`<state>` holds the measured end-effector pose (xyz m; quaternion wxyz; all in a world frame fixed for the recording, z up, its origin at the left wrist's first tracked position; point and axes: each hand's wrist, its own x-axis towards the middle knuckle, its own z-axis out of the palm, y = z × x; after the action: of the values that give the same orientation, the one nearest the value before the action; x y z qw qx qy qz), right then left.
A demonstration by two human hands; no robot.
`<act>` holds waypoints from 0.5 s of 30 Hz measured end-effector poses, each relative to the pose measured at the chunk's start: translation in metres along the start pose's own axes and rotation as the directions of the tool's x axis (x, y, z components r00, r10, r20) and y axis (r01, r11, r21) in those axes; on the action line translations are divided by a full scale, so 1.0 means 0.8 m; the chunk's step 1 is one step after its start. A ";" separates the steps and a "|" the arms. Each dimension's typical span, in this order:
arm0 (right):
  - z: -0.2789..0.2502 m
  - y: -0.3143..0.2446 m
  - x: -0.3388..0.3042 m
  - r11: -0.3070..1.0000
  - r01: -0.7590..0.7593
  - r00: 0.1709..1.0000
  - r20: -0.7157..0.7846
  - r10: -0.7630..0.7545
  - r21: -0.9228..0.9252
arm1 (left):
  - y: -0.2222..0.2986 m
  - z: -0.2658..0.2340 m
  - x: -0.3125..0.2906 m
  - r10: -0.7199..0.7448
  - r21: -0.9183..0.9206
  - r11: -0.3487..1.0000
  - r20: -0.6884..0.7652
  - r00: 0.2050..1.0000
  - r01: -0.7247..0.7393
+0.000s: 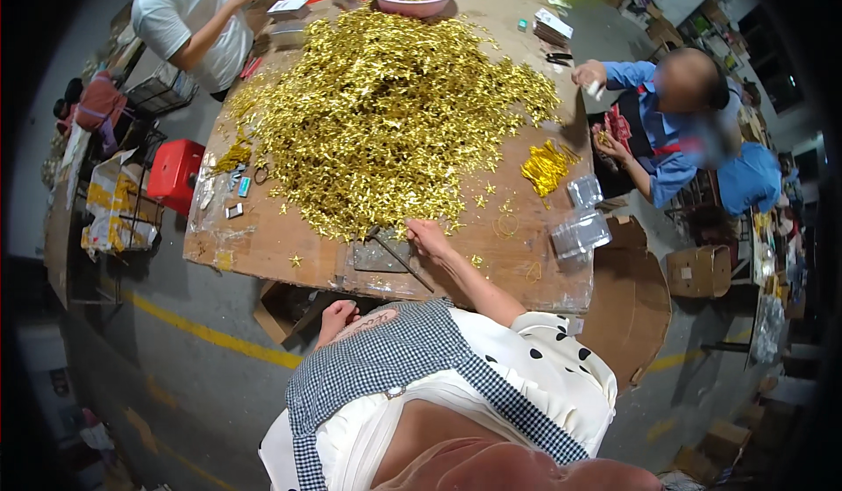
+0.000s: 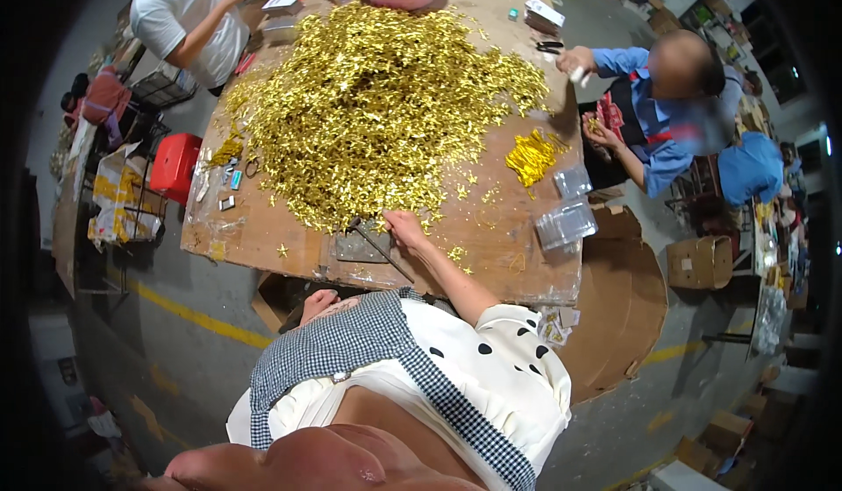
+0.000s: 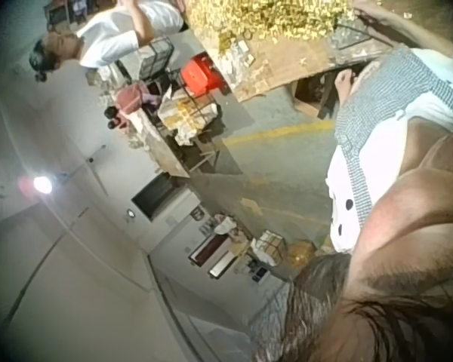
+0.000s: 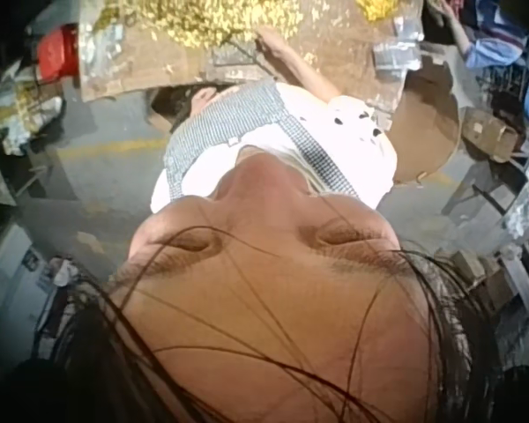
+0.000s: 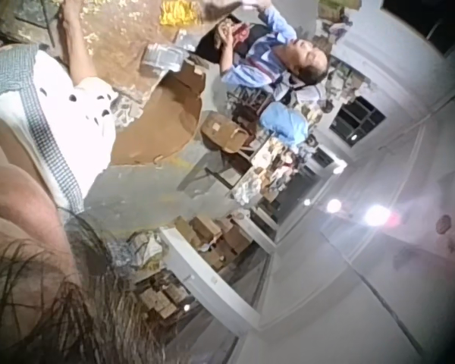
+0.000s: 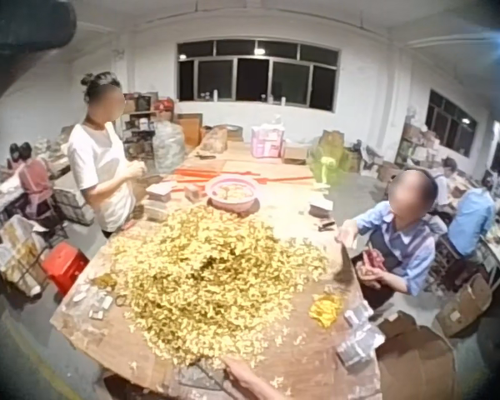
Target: The person picks up gold star pieces from a pile on the table and attaches them together by hand.
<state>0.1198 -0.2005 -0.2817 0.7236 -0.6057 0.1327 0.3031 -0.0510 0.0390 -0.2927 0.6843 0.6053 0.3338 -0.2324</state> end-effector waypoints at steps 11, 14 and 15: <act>-0.018 0.011 -0.019 0.998 0.008 0.999 -0.038 -0.006 0.070 | -0.021 -0.007 0.028 0.069 0.112 0.991 0.078 0.995 -0.078; -0.024 0.017 -0.022 0.997 0.013 0.998 -0.058 -0.008 0.082 | -0.022 -0.007 0.032 0.062 0.116 0.991 0.096 0.993 -0.073; -0.025 0.017 -0.024 0.997 0.016 0.997 -0.075 -0.011 0.072 | -0.020 -0.006 0.034 0.062 0.124 0.989 0.103 0.993 -0.075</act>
<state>0.1001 -0.2241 -0.2860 0.7417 -0.5908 0.1664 0.2705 -0.0453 0.0435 -0.3238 0.6673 0.6467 0.2631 -0.2592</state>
